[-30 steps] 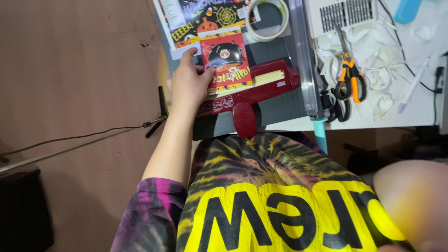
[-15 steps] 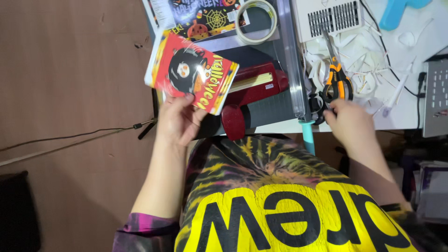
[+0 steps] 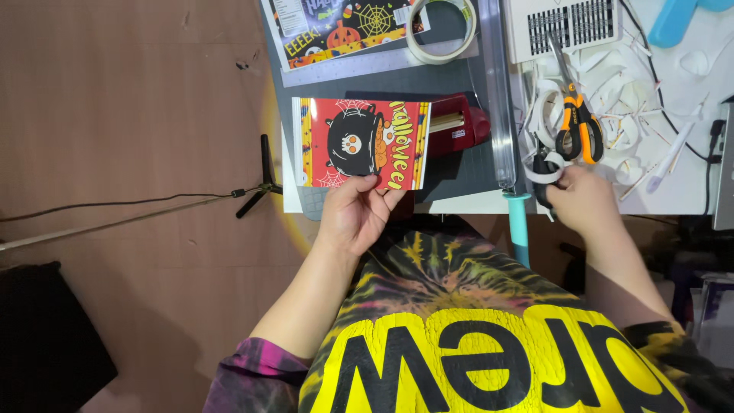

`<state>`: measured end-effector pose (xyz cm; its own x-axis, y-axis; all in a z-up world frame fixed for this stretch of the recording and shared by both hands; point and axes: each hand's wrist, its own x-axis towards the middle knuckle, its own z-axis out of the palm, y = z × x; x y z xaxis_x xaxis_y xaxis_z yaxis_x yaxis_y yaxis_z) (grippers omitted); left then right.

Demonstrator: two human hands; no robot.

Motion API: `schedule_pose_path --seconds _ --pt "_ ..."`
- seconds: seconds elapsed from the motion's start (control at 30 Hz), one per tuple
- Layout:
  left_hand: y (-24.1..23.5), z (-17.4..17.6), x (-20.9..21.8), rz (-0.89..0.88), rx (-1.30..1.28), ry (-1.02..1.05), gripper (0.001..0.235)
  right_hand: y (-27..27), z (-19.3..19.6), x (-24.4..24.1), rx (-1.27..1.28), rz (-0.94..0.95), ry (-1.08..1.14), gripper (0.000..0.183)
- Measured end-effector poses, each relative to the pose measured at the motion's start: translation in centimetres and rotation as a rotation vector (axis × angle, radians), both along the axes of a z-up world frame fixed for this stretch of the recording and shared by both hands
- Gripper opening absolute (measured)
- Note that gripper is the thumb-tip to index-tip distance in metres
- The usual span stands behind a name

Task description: The person cuts a printed paper sheet using scissors, folds the paper to form a pouch, and seals the edges using a heat sealer.

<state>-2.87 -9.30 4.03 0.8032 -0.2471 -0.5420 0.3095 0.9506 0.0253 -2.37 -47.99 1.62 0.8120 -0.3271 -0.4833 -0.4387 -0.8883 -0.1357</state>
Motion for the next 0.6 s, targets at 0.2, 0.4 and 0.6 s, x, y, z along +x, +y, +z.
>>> schedule_pose_path --seconds 0.2,0.4,0.6 --pt "0.1 0.1 0.5 -0.016 -0.032 0.053 0.05 -3.8 -1.0 -2.3 1.137 -0.605 -0.077 0.028" --pt "-0.2 1.7 1.3 -0.082 -0.075 -0.096 0.053 -2.1 0.9 -3.9 1.243 -0.558 -0.109 0.052" --pt "-0.7 2.2 1.5 -0.102 0.004 -0.08 0.049 1.9 5.3 -5.1 1.154 -0.611 -0.165 0.03"
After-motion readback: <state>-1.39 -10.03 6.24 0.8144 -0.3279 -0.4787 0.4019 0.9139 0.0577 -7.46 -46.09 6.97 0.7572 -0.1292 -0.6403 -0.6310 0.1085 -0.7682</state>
